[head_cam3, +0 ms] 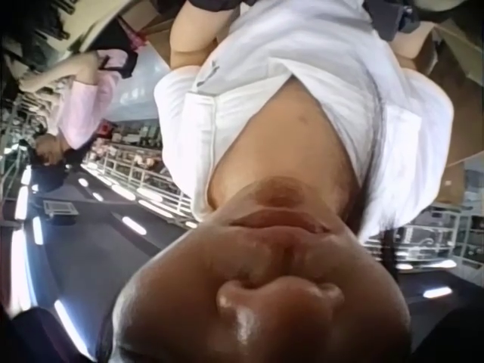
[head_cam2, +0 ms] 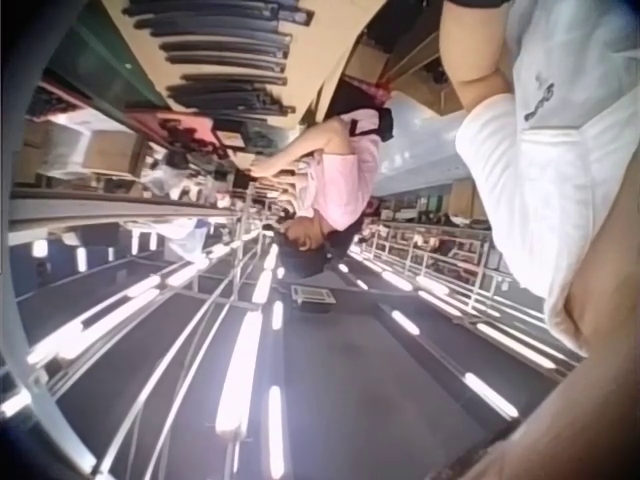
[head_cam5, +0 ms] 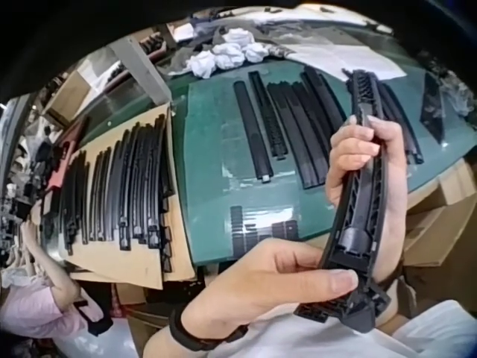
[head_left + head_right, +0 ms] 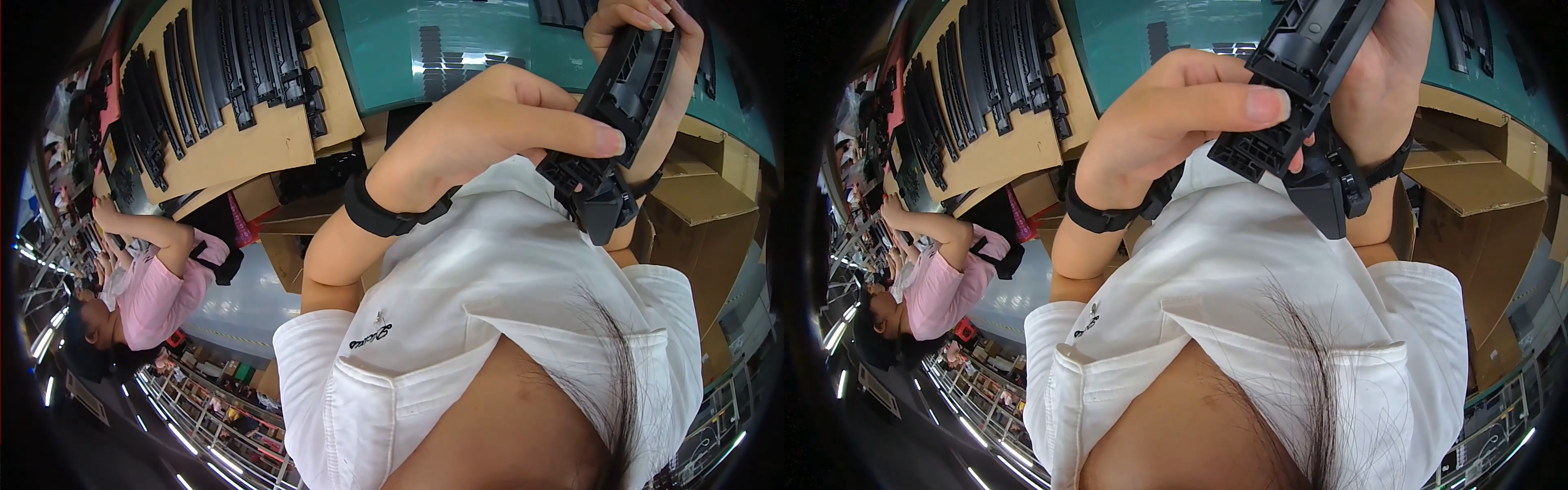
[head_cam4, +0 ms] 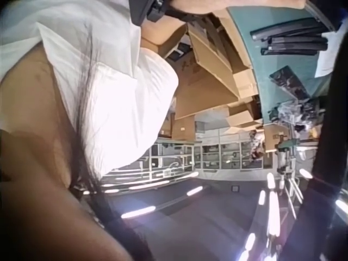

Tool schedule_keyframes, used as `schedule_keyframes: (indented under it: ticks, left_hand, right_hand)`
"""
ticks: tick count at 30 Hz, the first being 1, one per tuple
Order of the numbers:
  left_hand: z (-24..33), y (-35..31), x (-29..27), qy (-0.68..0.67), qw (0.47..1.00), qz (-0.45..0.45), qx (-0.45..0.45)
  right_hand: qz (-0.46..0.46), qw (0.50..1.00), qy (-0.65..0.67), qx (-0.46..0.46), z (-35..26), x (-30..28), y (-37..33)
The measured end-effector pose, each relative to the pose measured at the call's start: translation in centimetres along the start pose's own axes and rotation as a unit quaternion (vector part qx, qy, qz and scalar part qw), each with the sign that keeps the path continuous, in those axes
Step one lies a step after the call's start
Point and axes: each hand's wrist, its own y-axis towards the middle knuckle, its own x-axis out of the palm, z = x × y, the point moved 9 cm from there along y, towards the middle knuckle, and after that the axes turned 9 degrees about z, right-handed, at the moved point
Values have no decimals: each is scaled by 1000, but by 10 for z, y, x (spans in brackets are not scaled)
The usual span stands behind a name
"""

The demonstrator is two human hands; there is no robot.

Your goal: Manually assembling black plastic components on an assembly line.

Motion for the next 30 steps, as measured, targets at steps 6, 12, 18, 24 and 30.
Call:
schedule_keyframes:
  ticks: [6,12,18,24,30]
  left_hand:
    - [-1,3,-4,-14,1000,3,-2]
    - [-6,14,-4,13,1000,-13,-19]
    - [-4,14,-1,2,997,-72,-11]
    - [-5,44,-52,93,975,106,171]
    - [13,38,-40,540,625,375,421]
  right_hand:
    - [-45,998,-27,-22,-13,4,4]
    - [-16,999,26,21,-8,-6,6]
    - [15,998,-48,-28,2,5,-6]
    - [91,953,-163,-240,-51,-16,0]
    - [83,945,-170,-267,-79,-18,5]
